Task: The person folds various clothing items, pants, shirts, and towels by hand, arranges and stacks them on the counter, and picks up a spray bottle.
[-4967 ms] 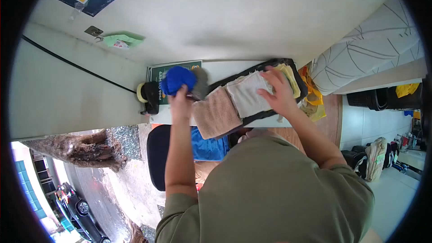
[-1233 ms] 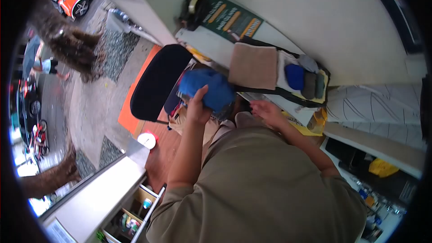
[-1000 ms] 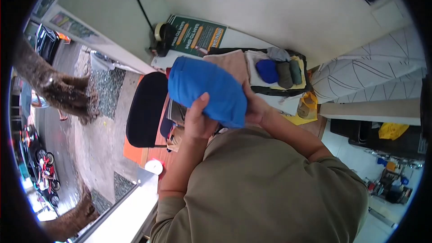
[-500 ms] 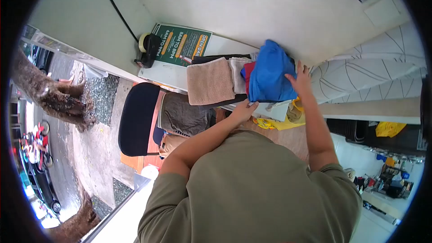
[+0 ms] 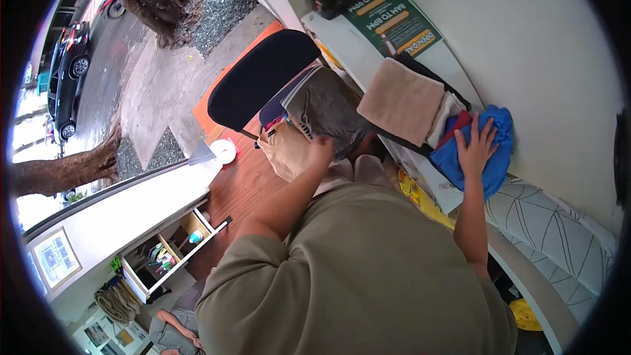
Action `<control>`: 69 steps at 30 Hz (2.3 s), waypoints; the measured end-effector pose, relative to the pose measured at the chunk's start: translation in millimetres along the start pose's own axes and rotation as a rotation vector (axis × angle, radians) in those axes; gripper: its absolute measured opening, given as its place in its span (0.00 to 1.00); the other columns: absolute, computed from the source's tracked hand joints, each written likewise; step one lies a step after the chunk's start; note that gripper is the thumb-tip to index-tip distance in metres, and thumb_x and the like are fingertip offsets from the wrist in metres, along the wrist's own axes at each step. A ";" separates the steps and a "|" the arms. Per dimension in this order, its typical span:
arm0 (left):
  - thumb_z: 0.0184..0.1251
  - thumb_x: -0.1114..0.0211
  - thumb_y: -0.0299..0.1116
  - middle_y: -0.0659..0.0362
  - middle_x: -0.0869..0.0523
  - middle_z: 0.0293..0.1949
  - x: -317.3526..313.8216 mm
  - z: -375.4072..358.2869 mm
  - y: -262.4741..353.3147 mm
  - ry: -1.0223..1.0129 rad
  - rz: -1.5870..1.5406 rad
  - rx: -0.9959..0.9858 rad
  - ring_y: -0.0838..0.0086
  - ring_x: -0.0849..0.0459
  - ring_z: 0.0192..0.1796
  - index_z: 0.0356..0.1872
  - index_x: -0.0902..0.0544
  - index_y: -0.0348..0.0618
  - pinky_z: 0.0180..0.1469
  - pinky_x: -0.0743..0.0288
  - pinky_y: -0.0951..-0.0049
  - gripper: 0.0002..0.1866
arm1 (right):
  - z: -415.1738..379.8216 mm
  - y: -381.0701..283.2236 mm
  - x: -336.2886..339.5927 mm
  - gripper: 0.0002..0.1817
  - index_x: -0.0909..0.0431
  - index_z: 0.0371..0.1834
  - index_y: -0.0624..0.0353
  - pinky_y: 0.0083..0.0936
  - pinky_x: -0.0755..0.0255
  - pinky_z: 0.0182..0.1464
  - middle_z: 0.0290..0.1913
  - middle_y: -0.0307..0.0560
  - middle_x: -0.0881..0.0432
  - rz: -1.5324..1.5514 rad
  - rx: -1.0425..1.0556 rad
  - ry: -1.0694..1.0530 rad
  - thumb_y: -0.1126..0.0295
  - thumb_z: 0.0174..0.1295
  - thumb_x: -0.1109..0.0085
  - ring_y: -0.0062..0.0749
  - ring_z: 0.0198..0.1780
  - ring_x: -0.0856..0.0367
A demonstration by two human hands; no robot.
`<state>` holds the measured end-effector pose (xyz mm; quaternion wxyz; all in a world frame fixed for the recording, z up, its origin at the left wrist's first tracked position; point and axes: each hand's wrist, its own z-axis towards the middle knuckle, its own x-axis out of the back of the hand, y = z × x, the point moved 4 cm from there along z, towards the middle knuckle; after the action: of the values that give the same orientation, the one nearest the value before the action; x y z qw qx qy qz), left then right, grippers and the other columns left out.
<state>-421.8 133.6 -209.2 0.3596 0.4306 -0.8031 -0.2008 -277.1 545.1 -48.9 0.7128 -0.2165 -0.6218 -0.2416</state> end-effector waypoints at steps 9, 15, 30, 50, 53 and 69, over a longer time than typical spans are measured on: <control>0.54 0.24 0.44 0.44 0.18 0.57 -26.7 94.0 -45.1 0.359 -0.302 0.373 0.55 0.17 0.56 0.58 0.24 0.30 0.58 0.24 0.64 0.35 | 3.8 19.5 33.6 0.42 0.44 0.78 0.39 0.72 0.58 0.70 0.79 0.60 0.49 0.381 0.062 0.008 0.40 0.63 0.43 0.59 0.78 0.49; 0.55 0.32 0.28 0.48 0.24 0.62 -5.2 89.5 -4.8 -0.117 -0.837 0.267 0.54 0.20 0.59 0.68 0.38 0.40 0.60 0.23 0.59 0.37 | -11.8 -47.5 121.0 0.30 0.28 0.68 0.53 0.48 0.39 0.69 0.73 0.60 0.37 0.331 0.210 0.246 0.60 0.63 0.33 0.55 0.73 0.37; 0.41 0.45 0.13 0.50 0.30 0.69 137.6 -146.9 231.9 -0.866 -0.872 -0.299 0.57 0.30 0.70 0.77 0.46 0.45 0.72 0.36 0.59 0.51 | -43.9 -217.0 47.1 0.40 0.43 0.76 0.60 0.34 0.39 0.70 0.68 0.54 0.31 2.135 -0.224 -0.981 0.61 0.64 0.33 0.38 0.71 0.35; 0.68 0.35 0.32 0.50 0.25 0.64 -74.7 -3.8 241.3 -0.681 -0.387 -0.415 0.59 0.26 0.64 0.70 0.33 0.41 0.66 0.32 0.60 0.30 | 20.3 -68.7 29.5 0.40 0.37 0.73 0.58 0.34 0.36 0.67 0.70 0.60 0.33 1.029 -0.407 -0.059 0.56 0.61 0.31 0.50 0.68 0.31; 0.68 0.37 0.33 0.45 0.30 0.68 -59.9 -32.7 248.4 -0.195 0.043 -0.976 0.52 0.28 0.66 0.70 0.33 0.44 0.67 0.33 0.57 0.30 | 21.4 -83.2 64.4 0.42 0.36 0.74 0.48 0.50 0.42 0.70 0.73 0.61 0.39 0.557 -0.169 0.126 0.51 0.56 0.30 0.60 0.72 0.38; 0.53 0.22 0.47 0.40 0.24 0.61 4.7 108.5 -72.6 0.168 -0.287 -0.140 0.47 0.19 0.58 0.62 0.34 0.30 0.58 0.24 0.56 0.43 | 5.3 -155.6 14.5 0.59 0.43 0.76 0.18 0.79 0.65 0.68 0.82 0.51 0.68 0.133 0.372 -0.314 0.34 0.32 0.25 0.72 0.79 0.66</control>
<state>-465.2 91.2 -324.9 0.4222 0.5300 -0.6846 -0.2686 -375.2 424.5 -32.6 0.6494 -0.1569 -0.7431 -0.0391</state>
